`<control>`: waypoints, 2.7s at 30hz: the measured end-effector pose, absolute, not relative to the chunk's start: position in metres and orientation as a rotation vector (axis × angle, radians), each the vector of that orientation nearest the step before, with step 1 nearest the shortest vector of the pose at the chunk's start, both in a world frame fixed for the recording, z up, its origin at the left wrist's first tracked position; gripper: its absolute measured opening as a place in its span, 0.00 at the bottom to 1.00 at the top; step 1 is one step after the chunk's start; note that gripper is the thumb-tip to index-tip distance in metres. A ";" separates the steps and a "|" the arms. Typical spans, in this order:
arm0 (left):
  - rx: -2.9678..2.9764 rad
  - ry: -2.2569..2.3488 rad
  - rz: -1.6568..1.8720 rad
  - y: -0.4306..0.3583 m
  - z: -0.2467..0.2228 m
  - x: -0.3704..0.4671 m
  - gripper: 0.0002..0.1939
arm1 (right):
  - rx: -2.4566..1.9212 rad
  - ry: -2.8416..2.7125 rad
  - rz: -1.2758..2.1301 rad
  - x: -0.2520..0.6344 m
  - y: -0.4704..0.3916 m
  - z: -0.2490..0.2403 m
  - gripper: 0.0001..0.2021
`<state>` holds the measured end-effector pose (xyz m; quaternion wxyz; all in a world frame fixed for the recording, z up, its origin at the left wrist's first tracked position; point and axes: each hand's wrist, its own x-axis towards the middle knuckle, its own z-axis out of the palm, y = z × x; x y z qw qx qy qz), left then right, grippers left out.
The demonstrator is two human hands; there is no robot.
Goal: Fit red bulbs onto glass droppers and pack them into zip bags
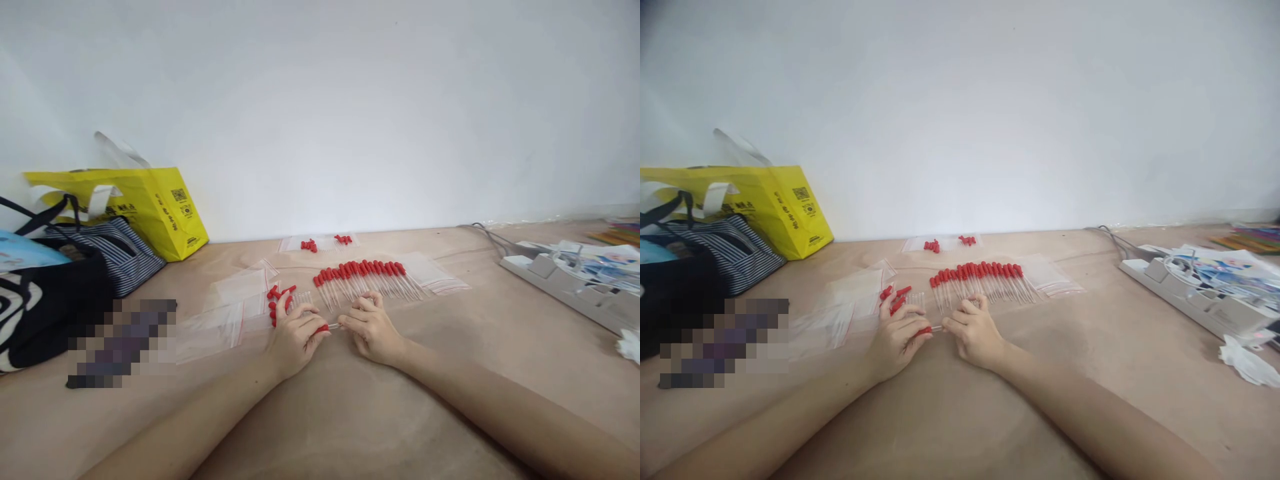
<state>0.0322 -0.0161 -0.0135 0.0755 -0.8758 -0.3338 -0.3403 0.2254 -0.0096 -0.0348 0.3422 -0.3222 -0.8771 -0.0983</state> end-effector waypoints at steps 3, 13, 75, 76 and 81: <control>-2.654 -0.997 -1.016 -0.016 -0.014 0.032 0.09 | -0.820 -2.296 -0.254 0.225 -0.009 -0.036 0.09; -2.669 -1.075 -1.035 -0.013 -0.017 0.031 0.06 | -0.800 -2.292 -0.268 0.222 -0.008 -0.036 0.10; -2.231 -1.767 -0.719 0.042 0.008 0.009 0.08 | -1.869 -2.303 0.176 0.146 0.025 0.010 0.14; -2.277 -1.694 -0.761 0.036 0.005 0.010 0.07 | -1.863 -2.309 0.168 0.151 0.024 0.011 0.14; -2.458 -1.415 -0.795 0.015 -0.013 0.012 0.06 | -1.825 -2.348 0.120 0.173 0.014 0.013 0.14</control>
